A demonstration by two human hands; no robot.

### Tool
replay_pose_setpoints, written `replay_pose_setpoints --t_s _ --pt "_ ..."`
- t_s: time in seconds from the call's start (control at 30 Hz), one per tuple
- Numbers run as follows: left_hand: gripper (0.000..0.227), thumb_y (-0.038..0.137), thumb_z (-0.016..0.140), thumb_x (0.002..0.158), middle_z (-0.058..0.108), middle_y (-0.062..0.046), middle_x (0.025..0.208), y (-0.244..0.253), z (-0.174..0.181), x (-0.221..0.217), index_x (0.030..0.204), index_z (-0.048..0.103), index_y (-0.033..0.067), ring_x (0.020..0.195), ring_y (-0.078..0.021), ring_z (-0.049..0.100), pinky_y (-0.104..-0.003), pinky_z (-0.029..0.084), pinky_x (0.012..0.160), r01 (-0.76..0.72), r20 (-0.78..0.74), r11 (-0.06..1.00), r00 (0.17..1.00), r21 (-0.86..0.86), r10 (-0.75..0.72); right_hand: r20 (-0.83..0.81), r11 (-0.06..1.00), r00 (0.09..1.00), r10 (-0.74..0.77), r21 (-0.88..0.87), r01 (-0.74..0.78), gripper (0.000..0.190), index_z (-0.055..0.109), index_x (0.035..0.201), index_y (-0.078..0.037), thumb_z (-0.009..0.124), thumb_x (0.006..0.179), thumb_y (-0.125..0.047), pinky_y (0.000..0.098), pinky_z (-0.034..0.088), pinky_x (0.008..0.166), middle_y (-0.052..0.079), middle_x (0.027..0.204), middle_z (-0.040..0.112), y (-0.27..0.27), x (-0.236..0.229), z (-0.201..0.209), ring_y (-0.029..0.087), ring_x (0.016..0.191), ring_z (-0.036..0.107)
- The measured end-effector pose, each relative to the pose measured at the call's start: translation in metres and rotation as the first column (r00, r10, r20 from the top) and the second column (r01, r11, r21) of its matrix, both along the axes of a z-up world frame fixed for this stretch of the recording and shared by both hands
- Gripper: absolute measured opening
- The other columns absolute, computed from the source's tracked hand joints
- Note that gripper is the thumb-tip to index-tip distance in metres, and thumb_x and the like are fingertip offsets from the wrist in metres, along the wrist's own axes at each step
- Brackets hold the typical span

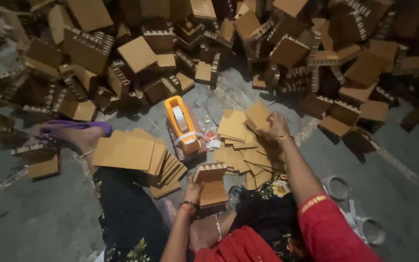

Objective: The person sits on the floor and assembles small cardboard boxes by folding flat pieces and securing them with clear tape. They repeatedly pick up a flat piece, fold it into a box shape, apply tape to the seams, and place the finished box aside.

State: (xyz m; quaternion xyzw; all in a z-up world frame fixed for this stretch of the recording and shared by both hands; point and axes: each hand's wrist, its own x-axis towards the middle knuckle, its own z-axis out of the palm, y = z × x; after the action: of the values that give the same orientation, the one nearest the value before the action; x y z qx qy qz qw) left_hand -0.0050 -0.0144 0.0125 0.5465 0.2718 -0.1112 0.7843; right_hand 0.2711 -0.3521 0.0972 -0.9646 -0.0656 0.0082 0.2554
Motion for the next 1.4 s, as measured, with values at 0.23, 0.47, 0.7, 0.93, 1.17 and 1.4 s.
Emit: replay_pose_setpoints --t_s 0.23,0.47,0.7,0.93,1.17,1.4 --pt "0.049 0.011 0.064 0.100 0.060 -0.010 0.127 -0.023 -0.031 0.018 0.140 0.038 0.0034 0.114 -0.0210 0.060 -0.036 0.051 0.097 -0.417 0.503 0.854 0.834 0.310 0.225 0.026 0.946 0.964 0.266 0.186 -0.266 0.076 0.057 0.111 -0.007 0.091 0.064 -0.056 0.0470 0.047 0.098 0.018 0.115 0.054 0.097 -0.161 0.069 0.038 0.114 0.053" --pt "0.059 0.005 0.060 0.087 0.056 -0.012 0.133 -0.030 0.055 0.004 0.142 0.038 0.0037 0.122 -0.0239 0.055 -0.036 0.045 0.106 -0.321 0.504 0.931 0.783 -0.172 0.363 0.176 0.970 0.976 0.127 0.182 -0.159 0.082 0.055 0.112 -0.003 0.090 0.063 -0.058 0.0518 0.048 0.091 0.025 0.114 0.053 0.153 -0.242 0.096 0.043 0.106 0.053" --pt "0.066 -0.002 0.075 0.073 0.054 -0.012 0.128 -0.040 0.123 -0.026 0.129 0.041 0.0054 0.117 -0.0222 0.057 -0.032 0.050 0.096 -0.308 0.563 0.843 0.827 0.441 0.007 0.145 0.915 0.976 0.161 0.349 -0.203 0.074 0.056 0.123 -0.003 0.089 0.064 -0.033 0.0471 0.052 0.086 0.020 0.115 0.062 0.170 -0.258 0.087 0.037 0.105 0.061" --pt "0.048 -0.003 0.068 0.090 0.048 -0.018 0.114 0.001 0.020 -0.039 0.131 0.043 0.0009 0.108 -0.0263 0.048 -0.035 0.044 0.100 -0.270 0.547 0.817 0.835 0.509 -0.065 -0.167 0.777 0.936 0.311 0.612 -0.149 0.048 0.052 0.119 0.000 0.082 0.087 -0.021 0.0380 0.061 0.095 0.020 0.116 0.073 0.117 -0.206 0.016 0.031 0.109 0.073" --pt "0.081 -0.009 0.059 0.081 0.053 -0.012 0.145 0.008 0.041 -0.046 0.156 0.029 0.0036 0.137 -0.0211 0.050 -0.032 0.041 0.114 0.125 0.518 0.913 0.790 0.388 -0.328 0.235 0.424 0.525 0.818 0.370 -0.827 0.042 0.069 0.129 -0.003 0.077 0.089 -0.009 0.0397 0.056 0.097 0.015 0.127 0.073 0.129 -0.206 0.018 0.022 0.116 0.068" --pt "0.061 0.011 0.083 0.076 0.074 -0.009 0.122 0.035 0.033 -0.035 0.134 0.065 0.0052 0.112 -0.0194 0.067 -0.035 0.054 0.100 -0.005 0.322 0.893 0.934 0.450 -0.157 -0.145 0.588 0.684 0.715 0.654 -0.475 0.042 0.069 0.123 -0.006 0.081 0.085 -0.018 0.0337 0.059 0.091 0.007 0.113 0.076 0.163 -0.205 0.004 0.016 0.102 0.071"
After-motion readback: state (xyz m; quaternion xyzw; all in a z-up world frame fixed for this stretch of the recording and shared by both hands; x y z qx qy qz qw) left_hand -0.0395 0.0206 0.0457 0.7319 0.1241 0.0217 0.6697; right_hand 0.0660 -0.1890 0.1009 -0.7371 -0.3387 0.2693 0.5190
